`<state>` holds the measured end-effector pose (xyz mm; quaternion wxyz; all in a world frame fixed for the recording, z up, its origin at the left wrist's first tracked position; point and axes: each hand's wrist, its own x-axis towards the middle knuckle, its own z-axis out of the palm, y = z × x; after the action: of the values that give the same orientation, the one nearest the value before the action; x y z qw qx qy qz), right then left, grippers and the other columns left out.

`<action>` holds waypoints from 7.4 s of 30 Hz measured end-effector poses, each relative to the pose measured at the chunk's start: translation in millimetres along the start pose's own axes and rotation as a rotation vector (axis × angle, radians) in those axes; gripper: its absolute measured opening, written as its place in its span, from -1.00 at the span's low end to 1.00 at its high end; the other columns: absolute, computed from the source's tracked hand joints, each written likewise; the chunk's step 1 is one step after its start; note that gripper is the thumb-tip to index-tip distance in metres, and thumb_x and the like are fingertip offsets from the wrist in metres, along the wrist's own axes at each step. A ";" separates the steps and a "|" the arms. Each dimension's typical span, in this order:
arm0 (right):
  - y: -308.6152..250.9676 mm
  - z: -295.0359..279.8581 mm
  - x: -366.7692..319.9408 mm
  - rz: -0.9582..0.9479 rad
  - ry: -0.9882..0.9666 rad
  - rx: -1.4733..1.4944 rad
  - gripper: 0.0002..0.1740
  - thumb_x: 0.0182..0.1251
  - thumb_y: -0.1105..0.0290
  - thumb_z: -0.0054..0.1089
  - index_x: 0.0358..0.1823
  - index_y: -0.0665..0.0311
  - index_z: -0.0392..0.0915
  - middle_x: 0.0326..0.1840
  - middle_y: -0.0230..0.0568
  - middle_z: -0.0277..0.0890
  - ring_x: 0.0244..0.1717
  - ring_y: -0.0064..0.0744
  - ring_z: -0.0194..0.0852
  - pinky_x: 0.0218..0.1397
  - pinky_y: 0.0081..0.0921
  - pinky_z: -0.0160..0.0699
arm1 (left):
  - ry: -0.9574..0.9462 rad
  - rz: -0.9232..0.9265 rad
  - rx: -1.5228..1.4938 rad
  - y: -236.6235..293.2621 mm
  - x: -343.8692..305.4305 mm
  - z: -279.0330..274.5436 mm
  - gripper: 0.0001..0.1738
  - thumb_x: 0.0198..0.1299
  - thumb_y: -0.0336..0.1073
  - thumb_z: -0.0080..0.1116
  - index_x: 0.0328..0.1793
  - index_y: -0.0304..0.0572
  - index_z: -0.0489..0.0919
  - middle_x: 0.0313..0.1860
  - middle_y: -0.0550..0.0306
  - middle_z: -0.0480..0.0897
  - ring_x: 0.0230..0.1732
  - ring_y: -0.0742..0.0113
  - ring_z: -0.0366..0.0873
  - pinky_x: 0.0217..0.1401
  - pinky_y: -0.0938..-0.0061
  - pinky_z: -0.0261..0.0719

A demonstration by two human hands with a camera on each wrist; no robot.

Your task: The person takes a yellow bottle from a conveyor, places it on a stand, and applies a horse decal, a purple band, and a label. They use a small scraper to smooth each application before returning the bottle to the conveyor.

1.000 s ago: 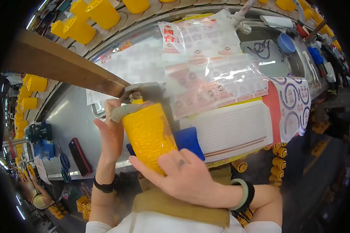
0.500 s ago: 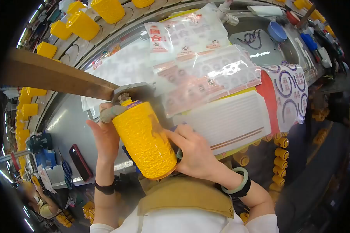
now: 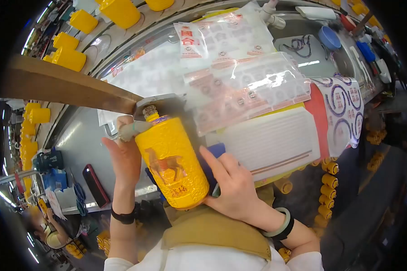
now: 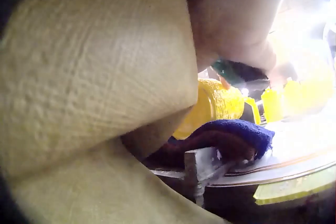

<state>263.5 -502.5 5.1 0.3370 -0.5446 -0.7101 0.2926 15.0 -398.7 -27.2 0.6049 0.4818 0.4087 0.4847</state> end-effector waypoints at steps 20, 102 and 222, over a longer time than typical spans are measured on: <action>-29.0 -9.0 14.9 -0.372 -0.036 -0.347 -0.24 -0.10 0.46 0.28 0.31 0.34 0.65 -0.39 -0.39 0.18 -0.44 -0.45 0.26 -0.34 -0.46 0.28 | -0.086 -0.032 0.143 9.4 2.2 11.7 -0.19 0.50 0.54 -0.55 0.17 -0.09 0.26 0.08 0.24 0.33 0.26 0.41 0.27 0.48 0.39 0.07; -2.9 -41.3 185.3 -0.369 -0.196 0.070 -0.65 0.22 0.55 0.35 0.06 0.23 0.66 -0.20 -0.11 0.67 -0.11 -0.06 0.64 0.02 -0.26 0.62 | 0.187 -0.082 0.052 30.5 -46.4 70.7 -0.04 0.10 -0.32 0.51 0.59 -0.34 0.23 0.38 -0.13 0.26 0.41 -0.01 0.39 0.50 0.14 0.37; 14.2 -44.7 46.6 -0.171 0.180 0.179 -0.71 0.31 0.70 0.24 0.04 0.34 0.63 -0.06 -0.13 0.65 -0.10 -0.23 0.59 0.09 -0.42 0.55 | 0.164 0.498 1.111 42.5 -120.1 69.9 -0.26 -0.08 -0.33 0.68 0.29 -0.27 0.62 0.34 -0.10 0.60 0.24 0.04 0.65 0.41 0.13 0.46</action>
<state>299.0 -451.8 28.4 0.4701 -0.4742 -0.6918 0.2749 50.4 -526.7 31.7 0.0985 0.7673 0.5205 0.3614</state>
